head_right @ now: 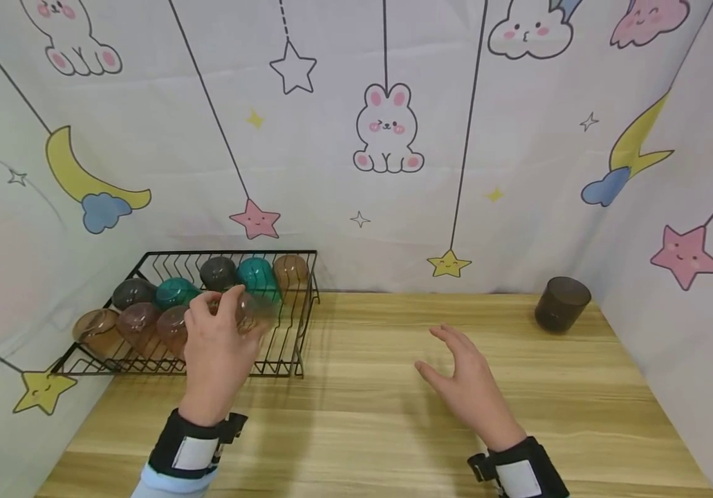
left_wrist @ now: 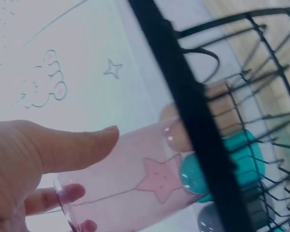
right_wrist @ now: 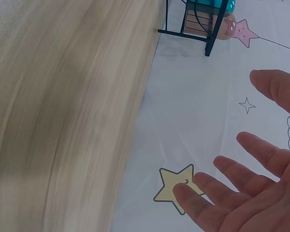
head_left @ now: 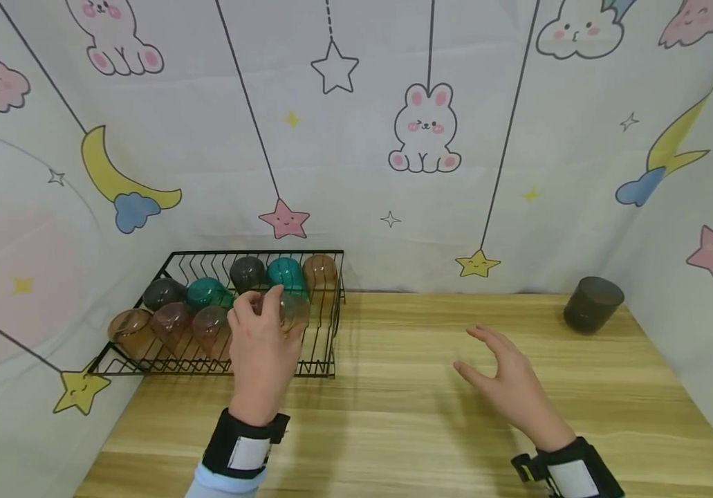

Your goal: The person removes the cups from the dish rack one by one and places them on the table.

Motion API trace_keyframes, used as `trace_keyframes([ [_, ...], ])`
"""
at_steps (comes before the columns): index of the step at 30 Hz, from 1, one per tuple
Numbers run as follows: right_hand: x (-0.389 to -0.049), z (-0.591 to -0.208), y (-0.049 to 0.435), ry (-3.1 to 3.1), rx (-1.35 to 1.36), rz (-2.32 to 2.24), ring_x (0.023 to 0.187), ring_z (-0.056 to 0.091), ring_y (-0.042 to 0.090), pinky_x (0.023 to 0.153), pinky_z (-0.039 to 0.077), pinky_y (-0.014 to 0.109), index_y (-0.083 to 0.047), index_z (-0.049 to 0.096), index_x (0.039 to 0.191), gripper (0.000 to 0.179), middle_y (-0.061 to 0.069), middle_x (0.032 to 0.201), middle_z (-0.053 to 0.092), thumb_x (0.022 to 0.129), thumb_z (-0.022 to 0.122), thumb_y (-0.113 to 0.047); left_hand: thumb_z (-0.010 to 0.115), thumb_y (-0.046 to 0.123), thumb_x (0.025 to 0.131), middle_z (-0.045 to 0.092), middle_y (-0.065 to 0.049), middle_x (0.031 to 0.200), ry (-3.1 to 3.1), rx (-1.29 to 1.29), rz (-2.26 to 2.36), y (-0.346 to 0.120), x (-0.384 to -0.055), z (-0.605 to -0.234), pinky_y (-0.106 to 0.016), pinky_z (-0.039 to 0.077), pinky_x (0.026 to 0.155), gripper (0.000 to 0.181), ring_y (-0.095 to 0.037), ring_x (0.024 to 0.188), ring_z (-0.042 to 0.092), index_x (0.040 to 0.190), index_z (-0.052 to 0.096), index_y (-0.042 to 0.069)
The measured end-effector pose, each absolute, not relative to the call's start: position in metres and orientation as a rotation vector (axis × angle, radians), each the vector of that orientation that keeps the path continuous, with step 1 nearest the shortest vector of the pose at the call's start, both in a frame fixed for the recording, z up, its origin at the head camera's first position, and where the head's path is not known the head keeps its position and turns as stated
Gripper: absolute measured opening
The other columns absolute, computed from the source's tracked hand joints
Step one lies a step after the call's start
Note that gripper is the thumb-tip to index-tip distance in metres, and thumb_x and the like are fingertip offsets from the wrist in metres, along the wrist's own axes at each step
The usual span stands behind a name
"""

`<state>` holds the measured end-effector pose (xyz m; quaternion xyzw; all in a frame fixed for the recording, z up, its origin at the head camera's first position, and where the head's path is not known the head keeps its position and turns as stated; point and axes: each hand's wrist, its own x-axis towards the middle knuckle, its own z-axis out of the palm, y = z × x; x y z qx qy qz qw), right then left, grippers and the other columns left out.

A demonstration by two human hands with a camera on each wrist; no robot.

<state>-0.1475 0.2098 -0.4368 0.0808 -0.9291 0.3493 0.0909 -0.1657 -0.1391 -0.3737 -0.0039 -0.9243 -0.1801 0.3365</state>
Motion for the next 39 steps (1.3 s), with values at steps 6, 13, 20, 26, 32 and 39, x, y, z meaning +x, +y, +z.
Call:
trace_keyframes([
  [6,-0.147,-0.437,0.210,-2.758,0.231,1.055,0.131,0.040,0.032,0.103,0.037,0.055,-0.014,0.048,0.134,0.067,0.012,0.142,0.044,0.081,0.065,-0.051,0.085,0.021,0.067,0.046,-0.021,0.117,-2.337,-0.101,-0.527,-0.119,-0.161,-0.361,-0.044,0.055,0.072,0.068,-0.034,0.100,0.048,0.126,0.054,0.011],
  [13,-0.146,-0.434,0.206,-2.753,0.212,1.178,0.130,0.042,0.030,0.094,0.047,0.050,-0.015,0.046,0.136,0.065,0.010,0.142,0.044,0.084,0.063,-0.050,0.084,0.036,0.066,0.054,-0.013,0.111,-2.306,-0.231,-0.643,-0.088,-0.155,-0.361,-0.033,0.055,0.070,0.070,-0.023,0.094,0.057,0.124,0.055,0.011],
  [20,-0.145,-0.429,0.199,-2.738,0.156,1.391,0.126,0.049,0.027,0.093,0.050,0.041,-0.017,0.047,0.135,0.064,0.005,0.139,0.049,0.086,0.052,-0.059,0.084,0.042,0.064,0.056,-0.004,0.110,-2.345,-0.265,-0.906,-0.060,-0.151,-0.376,-0.023,0.055,0.068,0.071,-0.013,0.089,0.058,0.121,0.054,0.011],
  [26,-0.145,-0.425,0.190,-2.687,0.175,1.486,0.124,0.051,0.023,0.091,0.052,0.036,-0.016,0.051,0.132,0.055,0.004,0.134,0.054,0.091,0.049,-0.053,0.085,0.040,0.063,0.055,0.001,0.103,-2.358,-0.261,-1.196,-0.043,-0.150,-0.388,-0.021,0.054,0.068,0.067,-0.010,0.088,0.058,0.114,0.050,0.013],
  [32,-0.145,-0.422,0.183,-2.650,0.217,1.490,0.120,0.055,0.021,0.091,0.051,0.042,-0.015,0.054,0.130,0.051,0.003,0.130,0.057,0.096,0.039,-0.050,0.085,0.039,0.062,0.049,0.003,0.104,-2.379,-0.202,-1.431,-0.030,-0.148,-0.396,-0.021,0.053,0.068,0.067,-0.011,0.089,0.056,0.108,0.043,0.014],
  [39,-0.147,-0.416,0.177,-2.587,0.268,1.616,0.120,0.055,0.018,0.092,0.051,0.034,-0.016,0.052,0.132,0.050,0.000,0.133,0.055,0.099,0.032,-0.048,0.084,0.044,0.063,0.048,0.002,0.109,-2.437,-0.180,-1.474,-0.019,-0.145,-0.401,-0.022,0.053,0.071,0.074,-0.012,0.093,0.052,0.122,0.048,0.018],
])
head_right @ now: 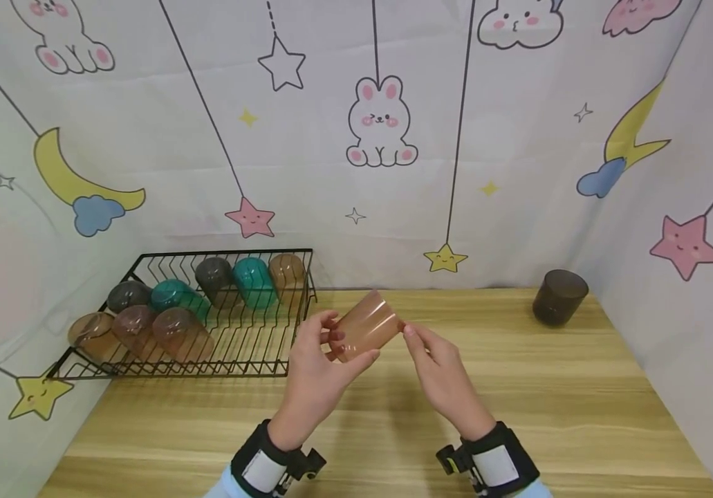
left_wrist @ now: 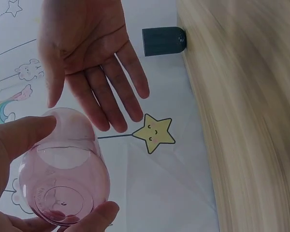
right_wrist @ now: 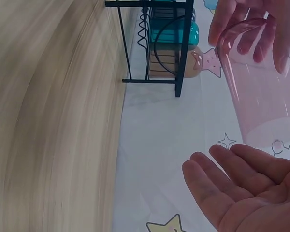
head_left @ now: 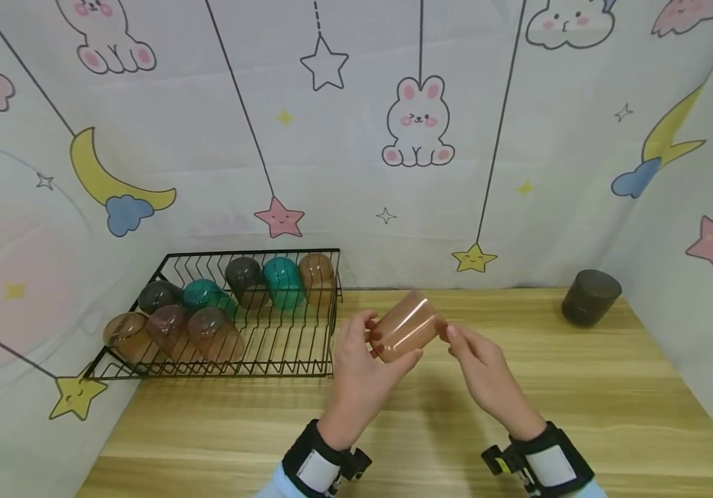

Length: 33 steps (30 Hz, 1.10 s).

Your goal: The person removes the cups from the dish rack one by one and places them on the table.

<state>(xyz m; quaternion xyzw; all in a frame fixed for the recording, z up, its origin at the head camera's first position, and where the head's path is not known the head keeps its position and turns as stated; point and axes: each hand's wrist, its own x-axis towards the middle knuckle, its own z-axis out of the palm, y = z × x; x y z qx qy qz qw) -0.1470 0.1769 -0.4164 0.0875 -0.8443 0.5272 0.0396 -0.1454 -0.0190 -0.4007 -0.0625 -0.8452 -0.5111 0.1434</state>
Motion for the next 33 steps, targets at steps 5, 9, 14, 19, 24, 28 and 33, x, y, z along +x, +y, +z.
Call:
trace_keyframes([
  [5,-0.150,-0.414,0.175,-2.581,0.277,1.633,0.121,0.055,0.019,0.093,0.050,0.038,-0.015,0.052,0.132,0.051,0.003,0.133,0.056,0.099,0.031,-0.048,0.081,0.050,0.065,0.047,0.000,0.110,-2.481,-0.200,-1.437,-0.016,-0.145,-0.401,-0.022,0.053,0.073,0.076,-0.011,0.094,0.049,0.127,0.052,0.016],
  [9,-0.152,-0.413,0.174,-2.595,0.272,1.616,0.121,0.055,0.020,0.095,0.049,0.042,-0.017,0.052,0.132,0.050,0.003,0.132,0.057,0.098,0.034,-0.049,0.080,0.049,0.066,0.050,0.000,0.110,-2.487,-0.211,-1.456,-0.016,-0.146,-0.402,-0.021,0.052,0.074,0.075,-0.011,0.094,0.052,0.127,0.053,0.015],
  [14,-0.152,-0.409,0.173,-2.597,0.242,1.616,0.126,0.050,0.026,0.098,0.044,0.052,-0.019,0.051,0.133,0.050,0.002,0.134,0.055,0.096,0.039,-0.051,0.081,0.046,0.067,0.057,-0.001,0.110,-2.494,-0.224,-1.505,-0.016,-0.148,-0.404,-0.022,0.054,0.074,0.071,-0.014,0.093,0.058,0.124,0.055,0.014],
  [19,-0.152,-0.405,0.169,-2.556,0.228,1.682,0.126,0.049,0.027,0.096,0.047,0.049,-0.017,0.051,0.132,0.051,0.004,0.134,0.054,0.094,0.047,-0.050,0.082,0.042,0.068,0.060,0.000,0.112,-2.509,-0.235,-1.567,-0.016,-0.149,-0.405,-0.026,0.055,0.077,0.067,-0.015,0.097,0.061,0.123,0.055,0.014],
  [24,-0.153,-0.404,0.166,-2.527,0.196,1.738,0.122,0.052,0.021,0.094,0.049,0.041,-0.018,0.050,0.132,0.054,0.002,0.131,0.055,0.089,0.055,-0.051,0.082,0.041,0.068,0.061,0.002,0.114,-2.531,-0.241,-1.599,-0.015,-0.149,-0.406,-0.029,0.055,0.080,0.067,-0.014,0.100,0.062,0.124,0.054,0.017],
  [28,-0.154,-0.405,0.163,-2.505,0.177,1.779,0.120,0.053,0.018,0.093,0.051,0.036,-0.020,0.050,0.131,0.056,-0.001,0.129,0.056,0.085,0.061,-0.051,0.082,0.043,0.067,0.063,0.000,0.113,-2.558,-0.230,-1.609,-0.015,-0.149,-0.410,-0.030,0.056,0.078,0.068,-0.016,0.100,0.062,0.123,0.054,0.016],
  [33,-0.153,-0.405,0.160,-2.496,0.173,1.828,0.118,0.054,0.017,0.093,0.051,0.033,-0.019,0.048,0.133,0.062,-0.001,0.129,0.055,0.082,0.065,-0.050,0.082,0.044,0.066,0.064,-0.005,0.113,-2.588,-0.201,-1.626,-0.014,-0.148,-0.417,-0.030,0.055,0.078,0.070,-0.019,0.100,0.063,0.122,0.054,0.013],
])
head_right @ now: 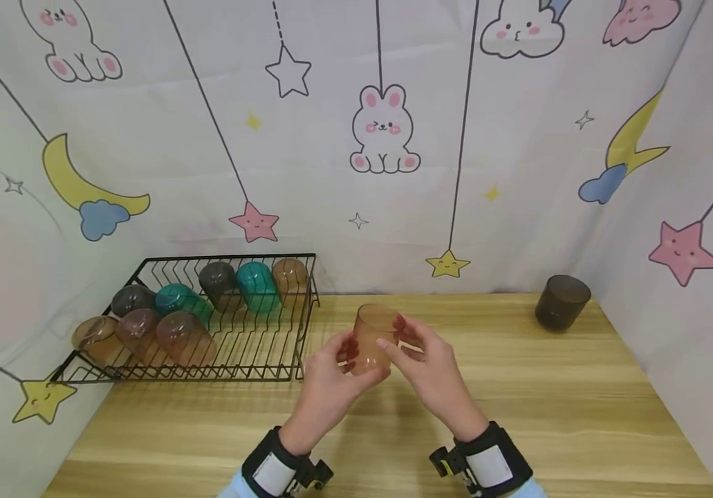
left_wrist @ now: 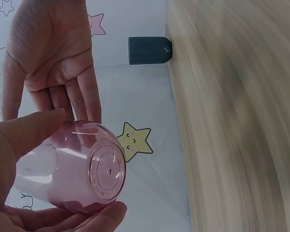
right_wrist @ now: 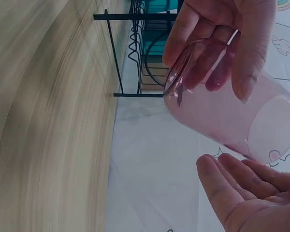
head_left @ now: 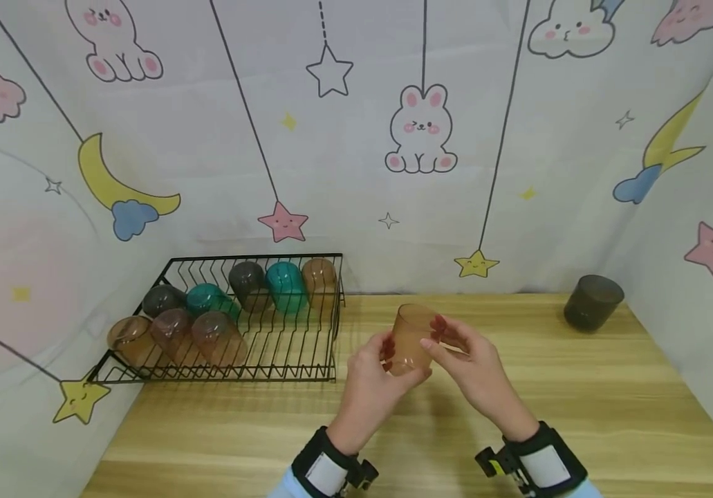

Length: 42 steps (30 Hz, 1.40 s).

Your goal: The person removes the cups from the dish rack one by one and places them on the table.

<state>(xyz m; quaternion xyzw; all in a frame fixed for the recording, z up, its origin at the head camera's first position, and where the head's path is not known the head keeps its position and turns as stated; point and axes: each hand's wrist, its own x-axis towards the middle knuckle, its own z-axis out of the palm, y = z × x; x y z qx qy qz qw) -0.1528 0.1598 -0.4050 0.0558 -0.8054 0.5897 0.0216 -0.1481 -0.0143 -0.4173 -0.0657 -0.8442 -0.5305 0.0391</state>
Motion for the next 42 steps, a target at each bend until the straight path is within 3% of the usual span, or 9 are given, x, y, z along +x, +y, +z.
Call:
trace_keyframes([
  [12,-0.152,-0.408,0.155,-2.498,0.188,1.833,0.113,0.059,0.019,0.088,0.053,0.034,-0.017,0.043,0.138,0.080,0.001,0.131,0.055,0.071,0.077,-0.046,0.079,0.051,0.067,0.063,-0.007,0.118,-2.645,-0.222,-1.639,-0.011,-0.146,-0.422,-0.031,0.054,0.083,0.078,-0.019,0.104,0.061,0.127,0.050,0.011],
  [17,-0.153,-0.412,0.155,-2.504,0.202,1.816,0.114,0.058,0.024,0.089,0.052,0.040,-0.020,0.046,0.135,0.078,0.004,0.130,0.056,0.069,0.079,-0.044,0.078,0.050,0.068,0.065,-0.003,0.112,-2.662,-0.261,-1.626,-0.011,-0.147,-0.425,-0.031,0.053,0.082,0.074,-0.013,0.102,0.061,0.126,0.051,0.012],
  [21,-0.153,-0.412,0.155,-2.503,0.194,1.807,0.113,0.058,0.024,0.089,0.052,0.041,-0.022,0.047,0.133,0.076,-0.001,0.127,0.057,0.069,0.080,-0.044,0.078,0.049,0.069,0.064,-0.002,0.114,-2.676,-0.272,-1.620,-0.011,-0.147,-0.425,-0.031,0.053,0.084,0.072,-0.011,0.103,0.061,0.126,0.051,0.014],
  [28,-0.149,-0.403,0.155,-2.504,0.214,1.754,0.111,0.059,0.026,0.088,0.053,0.041,-0.014,0.049,0.133,0.075,0.005,0.127,0.058,0.070,0.080,-0.041,0.076,0.052,0.069,0.063,-0.002,0.118,-2.682,-0.303,-1.607,-0.013,-0.148,-0.426,-0.035,0.052,0.088,0.073,-0.014,0.108,0.060,0.126,0.051,0.015],
  [34,-0.156,-0.415,0.162,-2.512,0.202,1.688,0.111,0.059,0.020,0.088,0.053,0.037,-0.018,0.049,0.132,0.078,0.000,0.125,0.059,0.066,0.080,-0.047,0.071,0.064,0.066,0.059,-0.007,0.128,-2.735,-0.288,-1.468,-0.016,-0.148,-0.423,-0.040,0.051,0.090,0.083,-0.021,0.116,0.057,0.130,0.049,0.016],
  [42,-0.167,-0.418,0.186,-2.549,0.137,1.539,0.113,0.057,0.022,0.090,0.052,0.039,-0.017,0.046,0.135,0.081,0.002,0.129,0.056,0.068,0.078,-0.049,0.073,0.049,0.075,0.056,-0.006,0.133,-2.788,-0.279,-1.290,-0.022,-0.150,-0.425,-0.041,0.049,0.094,0.075,-0.021,0.121,0.054,0.135,0.046,0.014],
])
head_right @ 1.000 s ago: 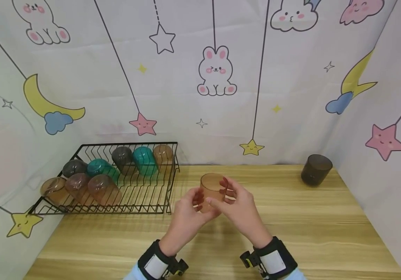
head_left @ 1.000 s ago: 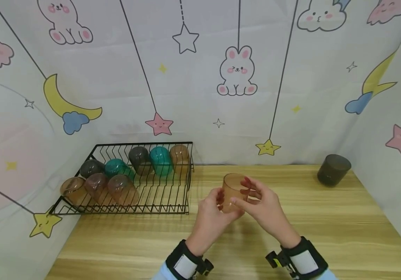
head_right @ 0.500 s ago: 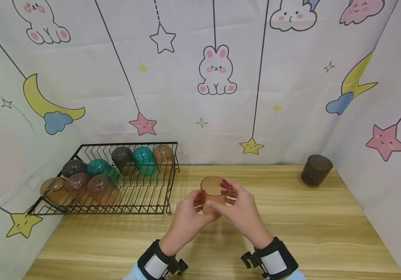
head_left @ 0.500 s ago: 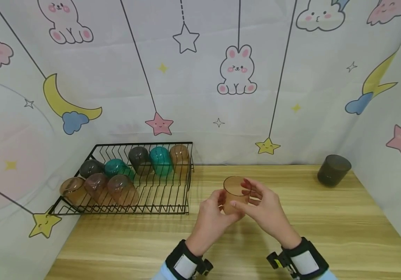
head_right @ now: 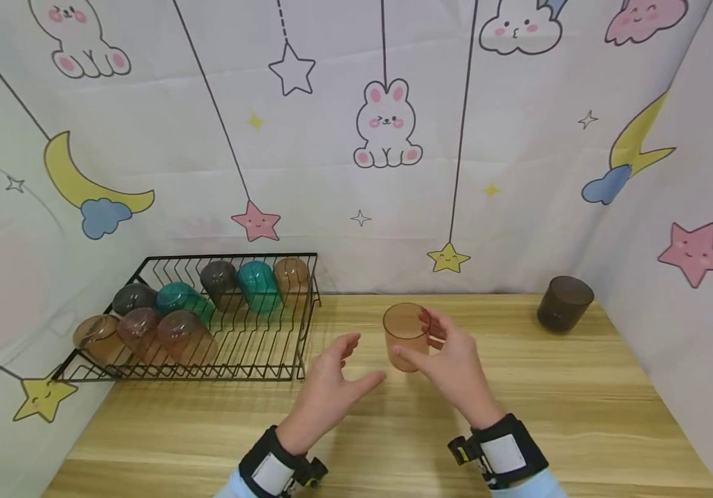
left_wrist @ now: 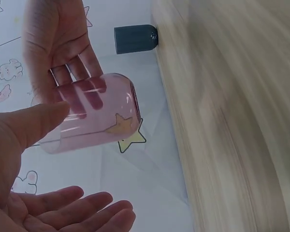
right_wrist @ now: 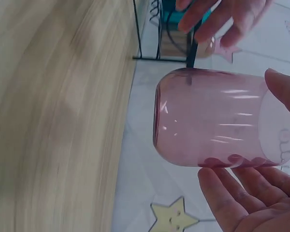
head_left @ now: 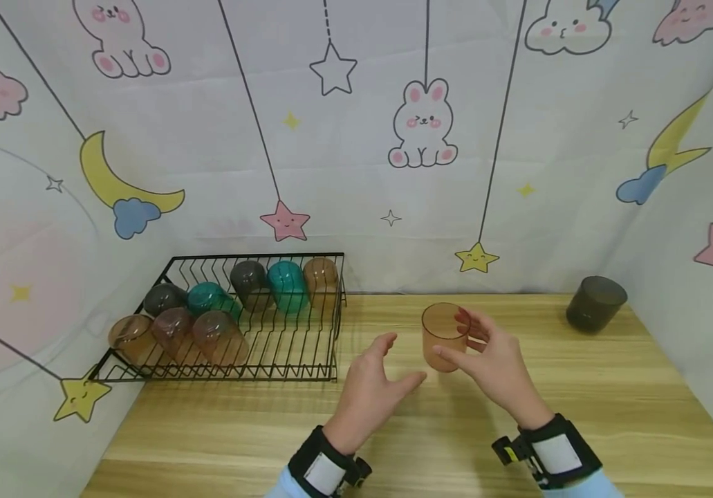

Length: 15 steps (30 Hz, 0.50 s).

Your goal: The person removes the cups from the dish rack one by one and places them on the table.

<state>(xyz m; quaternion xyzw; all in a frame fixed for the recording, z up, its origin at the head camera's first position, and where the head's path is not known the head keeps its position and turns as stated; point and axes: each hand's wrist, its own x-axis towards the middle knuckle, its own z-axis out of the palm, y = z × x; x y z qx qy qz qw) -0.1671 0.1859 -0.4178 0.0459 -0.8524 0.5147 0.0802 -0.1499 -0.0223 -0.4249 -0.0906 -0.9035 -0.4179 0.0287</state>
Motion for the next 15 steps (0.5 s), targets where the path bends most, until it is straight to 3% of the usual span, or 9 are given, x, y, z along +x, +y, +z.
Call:
trace_keyframes([
  [7,-0.186,-0.421,0.225,-2.553,-0.016,1.387,0.116,0.054,0.027,0.091,0.050,0.045,-0.010,0.039,0.140,0.087,0.009,0.131,0.053,0.072,0.074,-0.052,0.069,0.050,0.079,0.056,-0.006,0.132,-2.772,-0.321,-1.079,-0.031,-0.151,-0.420,-0.039,0.049,0.094,0.068,-0.020,0.121,0.053,0.133,0.048,0.015],
  [15,-0.200,-0.421,0.268,-2.505,-0.222,1.224,0.115,0.054,0.029,0.085,0.053,0.037,-0.006,0.041,0.139,0.085,0.012,0.129,0.054,0.074,0.073,-0.050,0.066,0.047,0.082,0.054,-0.011,0.133,-2.752,-0.407,-0.877,-0.042,-0.152,-0.405,-0.044,0.047,0.096,0.061,-0.027,0.123,0.051,0.131,0.052,0.013],
])
